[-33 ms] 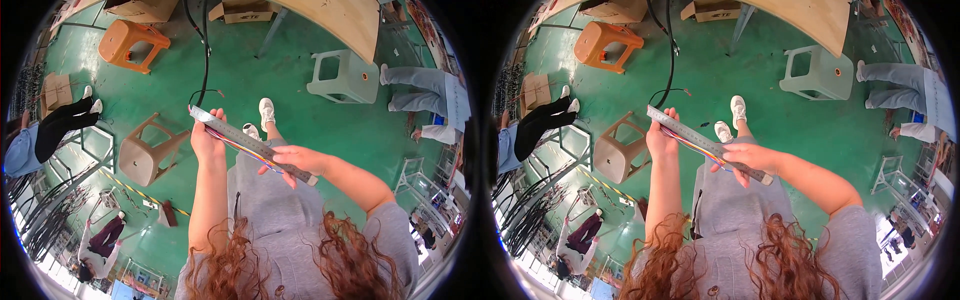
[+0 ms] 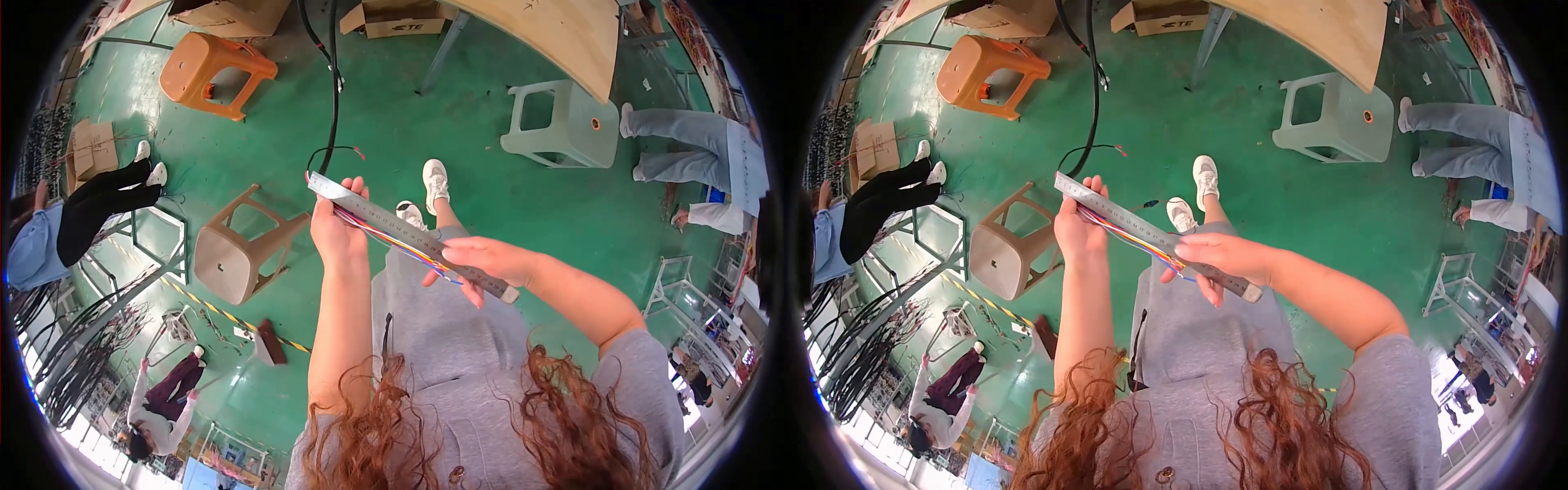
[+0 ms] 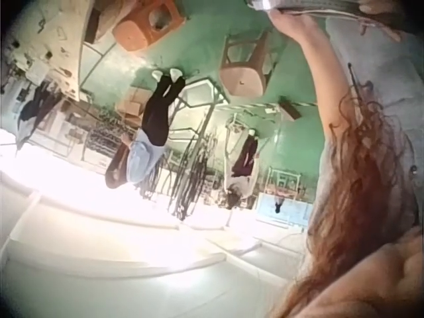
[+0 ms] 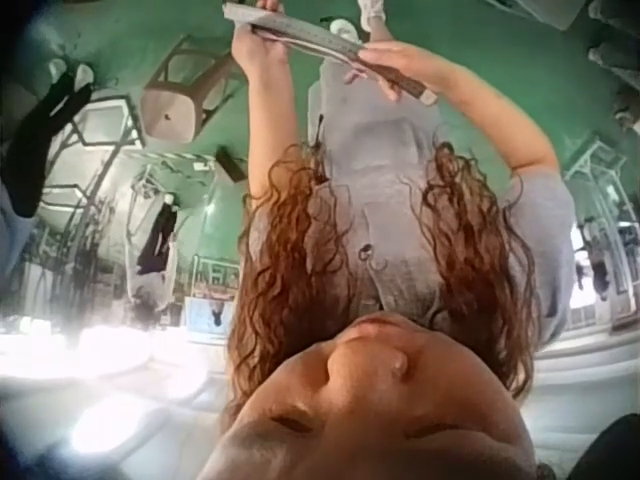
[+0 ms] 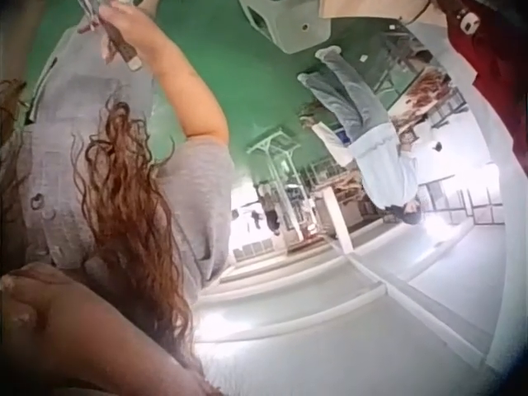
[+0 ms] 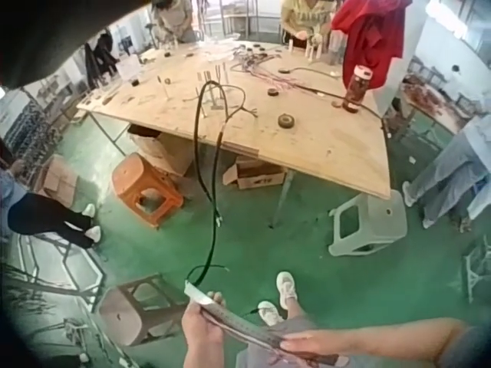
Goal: Measuring a cable bundle and wrapping it with electrical tape.
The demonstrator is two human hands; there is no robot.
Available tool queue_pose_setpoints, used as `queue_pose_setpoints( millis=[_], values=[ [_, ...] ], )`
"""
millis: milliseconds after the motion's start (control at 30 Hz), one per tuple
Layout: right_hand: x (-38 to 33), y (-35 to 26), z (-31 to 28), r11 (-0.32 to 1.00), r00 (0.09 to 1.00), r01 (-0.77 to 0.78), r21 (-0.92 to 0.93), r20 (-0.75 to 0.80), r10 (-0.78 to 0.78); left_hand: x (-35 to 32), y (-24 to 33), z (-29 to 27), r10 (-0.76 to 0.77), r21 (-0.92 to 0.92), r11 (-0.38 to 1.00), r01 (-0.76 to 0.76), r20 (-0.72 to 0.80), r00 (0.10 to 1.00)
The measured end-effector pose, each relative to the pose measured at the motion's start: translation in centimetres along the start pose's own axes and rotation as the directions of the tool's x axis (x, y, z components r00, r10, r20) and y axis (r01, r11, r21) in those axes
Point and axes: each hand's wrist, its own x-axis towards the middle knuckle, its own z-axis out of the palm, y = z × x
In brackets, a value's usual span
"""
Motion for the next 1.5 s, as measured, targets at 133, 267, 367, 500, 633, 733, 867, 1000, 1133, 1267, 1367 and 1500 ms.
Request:
queue_pose_setpoints(
  millis=[133, 267, 367, 500, 633, 733, 867, 1000, 1133, 1267, 1367, 1500],
  values=[
    [0.5, -0.1, 0.9, 0.974, 0.995, -0.03, -0.226, -0.098, 0.008, -1.0, 0.4, 0.4, 0.023, 0.02, 1.0, -0.023, -0.012, 1.0],
    [1.1, 0.4, 0.9, 0.939, 0.998, 0.003, -0.343, -0.064, -0.027, -1.3, 1.0, 0.5, 0.024, 0.012, 1.0, -0.023, -0.016, 1.0],
    [1.1, 0.9, 0.6, 0.967, 0.998, 0.01, -0.255, -0.054, -0.024, -1.4, 1.2, 0.3, 0.019, -0.022, 1.0, -0.019, -0.008, 1.0],
    [0.7, 1.1, 0.4, 0.974, 0.997, -0.013, -0.228, -0.081, -0.006, -1.6, 0.8, 0.2, 0.034, -0.055, 0.998, -0.033, 0.015, 0.999],
    [0.1, 1.2, 0.4, 0.963, 0.992, -0.055, -0.264, -0.128, 0.022, -1.8, -0.1, 0.0, 0.079, -0.086, 0.993, -0.078, 0.019, 0.997],
    [-0.3, 1.6, 0.2, 0.961, 0.987, -0.08, -0.264, -0.157, 0.038, -1.7, -1.2, -0.2, 0.114, -0.092, 0.99, -0.111, 0.022, 0.993],
    [-1.1, 3.1, 0.2, 0.967, 0.982, -0.088, -0.241, -0.181, 0.044, -1.6, -3.6, -0.3, 0.138, -0.135, 0.982, -0.13, 0.055, 0.989],
    [-2.3, 5.4, 0.3, 0.987, 0.973, -0.095, -0.133, -0.222, 0.063, -2.6, -6.4, -0.7, 0.108, -0.084, 0.991, -0.103, 0.063, 0.992],
    [-3.6, 7.4, 0.3, 0.992, 0.968, -0.112, -0.062, -0.232, 0.095, -3.6, -8.4, -0.8, 0.078, 0.036, 0.996, -0.08, 0.053, 0.996],
    [-4.3, 8.5, 0.1, 0.99, 0.963, -0.134, -0.045, -0.242, 0.119, -4.1, -9.5, -1.1, 0.038, 0.066, 0.997, -0.04, 0.031, 0.999],
    [-4.7, 9.1, -0.1, 0.988, 0.955, -0.145, -0.049, -0.267, 0.127, -3.8, -9.9, -2.0, -0.071, 0.02, 0.997, 0.07, 0.054, 0.996],
    [-5.0, 10.1, -0.6, 0.989, 0.949, -0.148, -0.027, -0.286, 0.134, -2.5, -10.5, -3.7, -0.229, 0.091, 0.97, 0.227, 0.007, 0.973]
  ],
)
